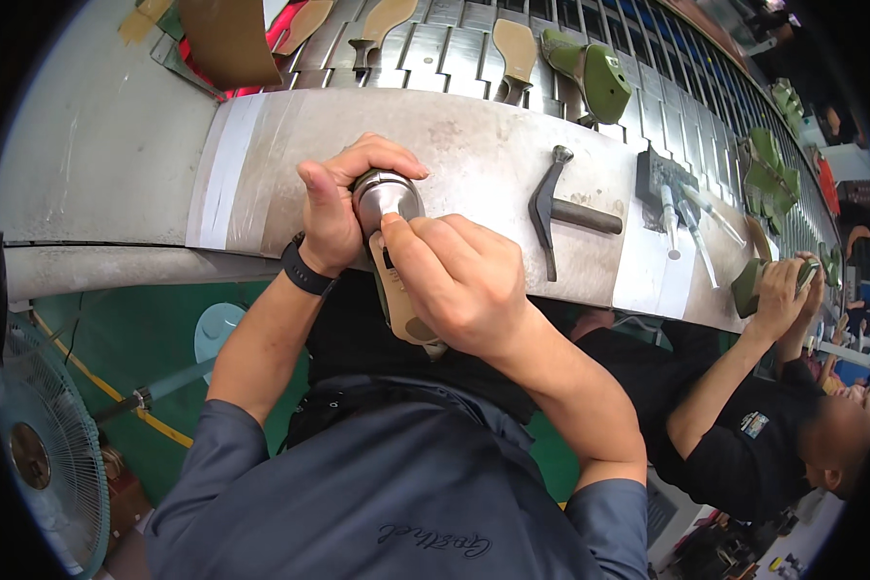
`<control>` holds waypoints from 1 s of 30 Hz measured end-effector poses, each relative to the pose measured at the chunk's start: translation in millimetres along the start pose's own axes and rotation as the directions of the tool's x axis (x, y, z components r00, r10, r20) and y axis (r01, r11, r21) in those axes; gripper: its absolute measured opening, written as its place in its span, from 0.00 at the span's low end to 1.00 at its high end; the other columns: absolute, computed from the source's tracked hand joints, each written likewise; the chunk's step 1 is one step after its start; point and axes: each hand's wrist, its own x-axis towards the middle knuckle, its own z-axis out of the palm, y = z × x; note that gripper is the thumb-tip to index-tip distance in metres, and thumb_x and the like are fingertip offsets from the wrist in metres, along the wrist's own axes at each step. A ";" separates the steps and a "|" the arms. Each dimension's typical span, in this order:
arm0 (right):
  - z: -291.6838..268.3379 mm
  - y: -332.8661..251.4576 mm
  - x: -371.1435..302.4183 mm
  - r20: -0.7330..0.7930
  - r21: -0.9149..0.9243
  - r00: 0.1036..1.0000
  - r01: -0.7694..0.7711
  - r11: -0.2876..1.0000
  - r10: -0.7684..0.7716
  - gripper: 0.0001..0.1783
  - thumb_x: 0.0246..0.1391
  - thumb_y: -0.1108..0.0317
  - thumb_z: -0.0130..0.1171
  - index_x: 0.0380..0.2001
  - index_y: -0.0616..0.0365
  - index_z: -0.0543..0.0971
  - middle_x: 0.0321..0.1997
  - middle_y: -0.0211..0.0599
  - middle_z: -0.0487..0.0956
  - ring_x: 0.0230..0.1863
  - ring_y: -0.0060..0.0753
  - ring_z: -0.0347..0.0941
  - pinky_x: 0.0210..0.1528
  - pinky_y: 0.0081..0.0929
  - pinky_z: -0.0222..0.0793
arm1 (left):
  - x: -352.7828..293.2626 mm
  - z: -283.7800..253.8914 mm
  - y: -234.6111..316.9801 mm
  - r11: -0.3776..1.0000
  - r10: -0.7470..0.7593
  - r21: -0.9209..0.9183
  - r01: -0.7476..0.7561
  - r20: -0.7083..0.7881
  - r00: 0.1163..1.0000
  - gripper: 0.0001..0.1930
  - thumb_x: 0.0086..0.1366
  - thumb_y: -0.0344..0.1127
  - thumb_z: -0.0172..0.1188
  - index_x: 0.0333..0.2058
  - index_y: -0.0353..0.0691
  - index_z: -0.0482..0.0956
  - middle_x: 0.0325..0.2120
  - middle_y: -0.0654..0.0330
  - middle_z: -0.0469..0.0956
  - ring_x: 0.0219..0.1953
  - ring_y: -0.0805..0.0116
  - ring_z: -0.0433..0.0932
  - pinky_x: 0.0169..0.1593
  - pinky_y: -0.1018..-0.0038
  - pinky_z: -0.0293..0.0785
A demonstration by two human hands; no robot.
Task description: The person assembles high-heeled shoes by taking shoe lasts and soles from a conveyor belt, pressing the soles onto the shoes by hand, and hammering along the edges with a hammer.
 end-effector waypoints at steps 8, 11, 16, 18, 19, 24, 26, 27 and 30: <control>0.2 -0.2 -0.2 -0.002 -0.025 1.000 0.002 1.000 -0.002 0.19 0.41 0.76 0.66 0.41 0.69 0.83 0.29 0.34 0.78 0.23 0.30 0.75 0.23 0.27 0.72 | 1.0 5.5 -5.0 0.994 0.111 -0.001 -0.111 -0.063 0.992 0.55 0.73 0.78 0.18 0.34 0.34 0.87 0.35 0.54 0.85 0.41 0.61 0.79 0.49 0.66 0.74; 1.7 0.9 0.5 0.010 -0.054 1.000 0.003 0.999 -0.002 0.19 0.41 0.75 0.66 0.41 0.68 0.83 0.27 0.32 0.76 0.22 0.30 0.74 0.23 0.28 0.71 | 3.1 4.9 -2.6 0.994 0.109 -0.003 -0.109 -0.061 0.992 0.54 0.73 0.77 0.20 0.34 0.33 0.86 0.34 0.55 0.85 0.40 0.64 0.79 0.47 0.67 0.74; 3.8 23.4 18.2 -0.014 -0.126 1.000 -0.012 0.992 0.011 0.13 0.44 0.74 0.64 0.37 0.60 0.82 0.25 0.32 0.74 0.21 0.32 0.74 0.23 0.30 0.70 | 26.2 -4.7 -4.8 0.986 -0.120 -0.112 0.121 0.013 0.993 0.51 0.76 0.75 0.24 0.41 0.32 0.85 0.35 0.61 0.83 0.27 0.83 0.69 0.30 0.82 0.62; 3.6 31.2 24.9 0.040 -0.156 0.996 -0.074 0.985 0.081 0.07 0.45 0.75 0.63 0.31 0.56 0.79 0.25 0.32 0.76 0.23 0.35 0.76 0.25 0.32 0.72 | 37.0 -10.4 -1.8 0.952 -0.249 -0.137 0.274 0.172 0.953 0.43 0.79 0.70 0.32 0.45 0.33 0.84 0.33 0.65 0.81 0.27 0.85 0.67 0.30 0.83 0.61; 6.2 37.2 25.8 0.052 -0.157 0.993 -0.099 0.983 0.108 0.06 0.45 0.76 0.63 0.29 0.56 0.78 0.26 0.33 0.76 0.24 0.37 0.77 0.26 0.34 0.73 | 39.4 -7.5 -10.6 0.935 -0.210 -0.245 0.258 0.207 0.956 0.33 0.81 0.61 0.43 0.47 0.34 0.83 0.33 0.67 0.79 0.31 0.84 0.71 0.35 0.84 0.67; 9.0 48.0 24.6 0.047 -0.107 0.985 -0.160 0.981 0.166 0.15 0.47 0.80 0.70 0.40 0.59 0.84 0.28 0.38 0.81 0.24 0.39 0.78 0.27 0.32 0.74 | 45.4 -8.1 -26.9 0.986 -0.065 -0.141 0.089 0.160 0.985 0.24 0.82 0.51 0.50 0.50 0.32 0.81 0.39 0.64 0.81 0.39 0.80 0.76 0.44 0.81 0.73; 12.1 56.5 24.9 0.067 -0.140 0.981 -0.170 0.975 0.181 0.14 0.47 0.78 0.73 0.40 0.59 0.85 0.28 0.36 0.81 0.23 0.35 0.77 0.27 0.31 0.74 | 50.7 -10.4 -31.7 0.989 -0.087 -0.106 0.107 0.174 0.981 0.23 0.82 0.49 0.50 0.51 0.31 0.81 0.41 0.62 0.83 0.43 0.77 0.78 0.48 0.78 0.75; 12.7 56.9 24.3 0.057 -0.100 0.978 -0.197 0.975 0.203 0.13 0.48 0.77 0.72 0.39 0.57 0.84 0.29 0.37 0.82 0.25 0.38 0.79 0.28 0.32 0.75 | 49.4 -9.9 -33.6 0.978 -0.128 -0.137 0.155 0.192 0.973 0.23 0.82 0.48 0.51 0.50 0.30 0.81 0.41 0.60 0.84 0.44 0.75 0.80 0.50 0.76 0.77; 8.3 48.3 24.1 0.080 -0.014 0.940 -0.331 0.944 0.331 0.11 0.51 0.71 0.74 0.37 0.57 0.83 0.28 0.36 0.84 0.26 0.34 0.80 0.29 0.29 0.76 | 49.2 -4.9 -36.8 0.987 -0.140 -0.056 0.149 0.147 0.979 0.22 0.81 0.48 0.51 0.50 0.31 0.82 0.41 0.60 0.84 0.44 0.75 0.80 0.50 0.76 0.77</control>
